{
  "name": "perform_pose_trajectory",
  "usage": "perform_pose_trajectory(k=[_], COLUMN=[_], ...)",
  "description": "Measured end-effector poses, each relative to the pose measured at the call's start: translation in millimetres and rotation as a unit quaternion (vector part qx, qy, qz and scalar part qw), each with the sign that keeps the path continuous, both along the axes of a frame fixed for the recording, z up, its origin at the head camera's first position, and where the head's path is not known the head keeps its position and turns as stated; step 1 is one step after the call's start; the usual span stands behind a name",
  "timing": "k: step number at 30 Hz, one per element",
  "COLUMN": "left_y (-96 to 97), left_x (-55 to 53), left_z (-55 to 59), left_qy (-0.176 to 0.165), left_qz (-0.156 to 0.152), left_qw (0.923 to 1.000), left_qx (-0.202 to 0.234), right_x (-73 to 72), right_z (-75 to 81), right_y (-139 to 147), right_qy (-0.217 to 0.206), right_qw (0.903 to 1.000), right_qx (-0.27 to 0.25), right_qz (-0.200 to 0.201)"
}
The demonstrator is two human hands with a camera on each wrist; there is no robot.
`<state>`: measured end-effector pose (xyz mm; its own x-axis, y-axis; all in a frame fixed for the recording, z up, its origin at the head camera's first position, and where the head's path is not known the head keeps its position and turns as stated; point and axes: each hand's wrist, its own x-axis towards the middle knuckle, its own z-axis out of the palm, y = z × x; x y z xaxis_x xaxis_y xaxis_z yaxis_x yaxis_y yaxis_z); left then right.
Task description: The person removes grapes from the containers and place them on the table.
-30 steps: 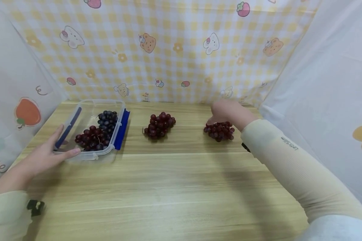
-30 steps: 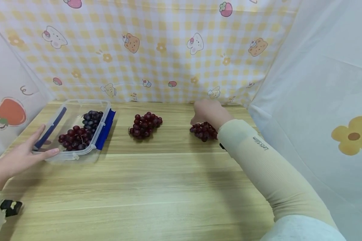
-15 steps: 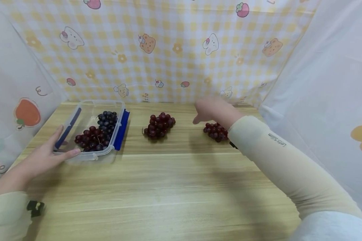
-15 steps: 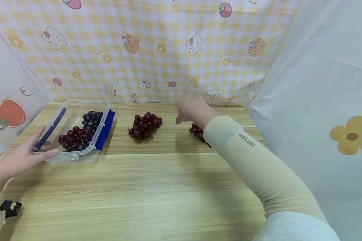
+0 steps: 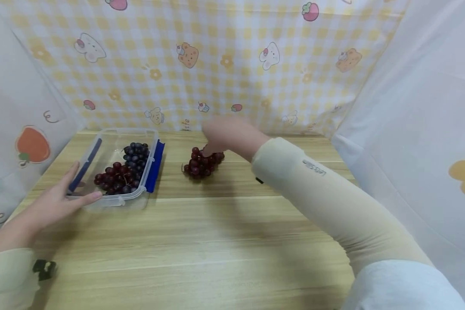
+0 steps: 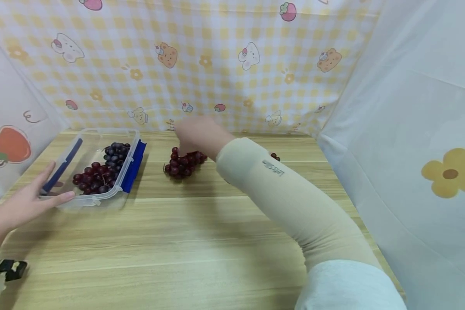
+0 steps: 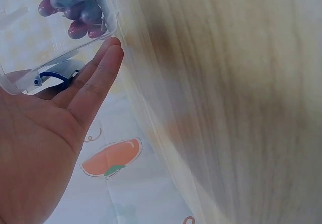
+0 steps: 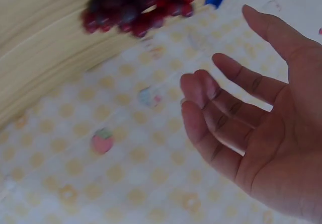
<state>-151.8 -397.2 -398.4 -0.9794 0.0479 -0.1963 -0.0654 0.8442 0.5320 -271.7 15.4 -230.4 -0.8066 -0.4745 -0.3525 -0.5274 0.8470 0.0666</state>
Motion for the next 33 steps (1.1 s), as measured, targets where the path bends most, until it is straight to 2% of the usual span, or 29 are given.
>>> perform_pose_trajectory(k=[8, 14, 20, 26, 29, 33], left_y=[-0.7, -1.3, -3.5, -4.4, -5.0, -5.0], left_x=[-0.5, -2.4, -3.4, -3.5, -4.3, -4.7], left_z=[-5.0, -6.2, -5.7, -6.5, -6.8, -7.5], left_qy=[0.009, 0.015, 0.011, 0.008, 0.01, 0.012], left_qz=[-0.006, -0.007, -0.005, -0.002, -0.002, -0.007], left_qw=[0.9998, 0.9997, 0.9998, 0.9996, 0.9996, 0.9996], left_qx=[0.016, 0.02, 0.017, 0.029, 0.028, 0.025], right_x=[13.9, 22.1, 37.6, 53.4, 56.3, 54.0], right_z=[-1.8, -11.5, -28.6, -53.1, -63.7, -72.6], right_y=[-59, -96, -136, -168, -176, -183], right_qy=[0.009, 0.028, 0.033, 0.021, 0.033, 0.028], right_qw=[0.997, 0.9872, 0.9768, 0.9721, 0.9668, 0.9622], right_qx=[0.005, 0.018, 0.032, 0.053, 0.059, 0.053], right_qz=[0.077, 0.156, 0.209, 0.227, 0.247, 0.266])
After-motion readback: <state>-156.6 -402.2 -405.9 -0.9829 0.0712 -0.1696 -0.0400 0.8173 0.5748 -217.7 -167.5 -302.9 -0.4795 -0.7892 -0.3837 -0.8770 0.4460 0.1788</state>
